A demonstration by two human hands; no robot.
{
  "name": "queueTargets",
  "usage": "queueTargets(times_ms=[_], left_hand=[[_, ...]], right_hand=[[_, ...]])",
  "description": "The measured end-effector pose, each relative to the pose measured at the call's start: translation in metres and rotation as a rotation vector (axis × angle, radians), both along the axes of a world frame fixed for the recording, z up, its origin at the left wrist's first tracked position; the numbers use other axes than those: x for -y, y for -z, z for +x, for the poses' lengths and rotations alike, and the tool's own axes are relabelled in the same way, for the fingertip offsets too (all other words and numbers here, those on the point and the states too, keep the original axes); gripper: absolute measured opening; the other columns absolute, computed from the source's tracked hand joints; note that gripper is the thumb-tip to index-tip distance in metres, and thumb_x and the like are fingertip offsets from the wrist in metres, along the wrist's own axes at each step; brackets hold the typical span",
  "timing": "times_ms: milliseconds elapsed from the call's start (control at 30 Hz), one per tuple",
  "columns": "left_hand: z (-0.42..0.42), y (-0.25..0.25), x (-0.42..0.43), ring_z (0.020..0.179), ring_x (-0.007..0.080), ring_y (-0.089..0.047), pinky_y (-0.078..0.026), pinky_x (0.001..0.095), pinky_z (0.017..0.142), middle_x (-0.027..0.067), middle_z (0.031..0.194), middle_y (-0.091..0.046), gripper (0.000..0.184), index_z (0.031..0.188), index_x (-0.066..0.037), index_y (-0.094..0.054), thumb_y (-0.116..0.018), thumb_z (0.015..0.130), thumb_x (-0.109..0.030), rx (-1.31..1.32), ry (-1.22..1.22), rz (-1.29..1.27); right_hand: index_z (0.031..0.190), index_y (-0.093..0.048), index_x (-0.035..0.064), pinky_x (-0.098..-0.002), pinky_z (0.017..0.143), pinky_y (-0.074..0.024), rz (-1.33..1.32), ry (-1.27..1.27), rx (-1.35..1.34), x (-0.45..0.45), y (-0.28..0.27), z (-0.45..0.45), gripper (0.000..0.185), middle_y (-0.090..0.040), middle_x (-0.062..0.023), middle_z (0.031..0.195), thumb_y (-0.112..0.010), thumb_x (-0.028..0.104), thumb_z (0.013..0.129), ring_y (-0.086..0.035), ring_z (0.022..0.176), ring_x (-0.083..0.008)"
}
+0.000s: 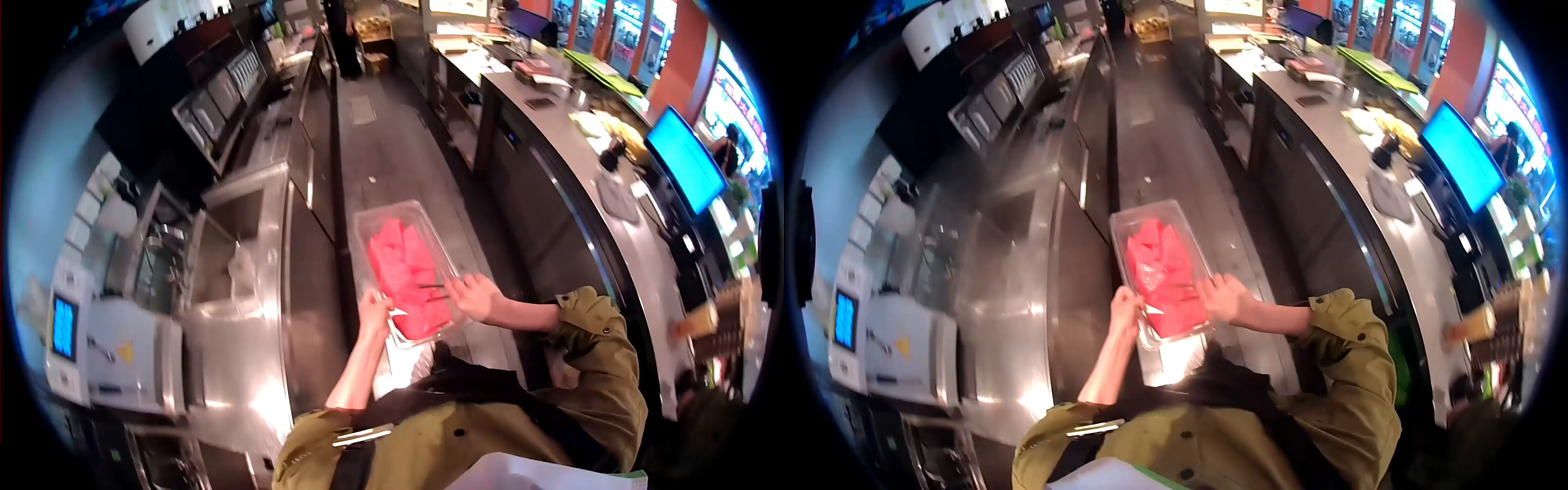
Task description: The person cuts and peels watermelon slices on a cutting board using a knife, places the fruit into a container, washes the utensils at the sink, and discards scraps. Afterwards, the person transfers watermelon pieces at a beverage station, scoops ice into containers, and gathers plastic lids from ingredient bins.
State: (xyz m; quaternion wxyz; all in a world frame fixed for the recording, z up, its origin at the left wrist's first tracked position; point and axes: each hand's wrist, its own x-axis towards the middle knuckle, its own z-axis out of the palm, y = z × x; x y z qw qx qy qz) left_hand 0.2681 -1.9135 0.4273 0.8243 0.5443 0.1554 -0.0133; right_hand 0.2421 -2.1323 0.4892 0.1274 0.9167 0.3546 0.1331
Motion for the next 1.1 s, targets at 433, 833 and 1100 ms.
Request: queueTargets(times_ms=[433,833,1100], left_hand=[[0.597,-0.040,-0.021,0.050,0.0092,-0.038,-0.037,0.0214,0.045,-0.0018,0.059,-0.038,0.029,0.059,-0.011,-0.032,-0.042,0.055,0.016,0.139,-0.044,-0.084],[1.200,-0.080,0.076,0.056,0.0085,-0.043,-0.035,0.0221,0.047,0.0005,0.068,-0.046,0.022,0.069,-0.007,-0.044,-0.048,0.056,0.011,0.005,0.171,-0.070],[1.520,-0.067,0.026,0.056,0.0111,-0.047,-0.039,0.0225,0.049,0.0021,0.064,-0.046,0.021,0.069,-0.008,-0.043,-0.048,0.062,0.011,0.045,-0.011,-0.124]], right_hand=[[0.090,-0.059,0.0112,-0.0389,0.051,-0.0451,0.361,-0.050,-0.328,0.016,-0.068,0.669,0.025,-0.059,-0.0092,0.067,-0.059,0.029,0.073,-0.058,0.061,-0.0284],[0.094,-0.062,0.0019,-0.0293,0.054,-0.0431,1.001,0.334,-0.699,0.128,-0.099,1.214,0.027,-0.058,-0.0149,0.063,-0.062,0.021,0.075,-0.051,0.052,-0.0150],[0.088,-0.066,0.0021,-0.0223,0.046,-0.0378,0.997,0.228,-1.121,0.084,-0.094,1.619,0.023,-0.059,-0.0015,0.063,-0.062,0.021,0.075,-0.045,0.050,-0.0054]])
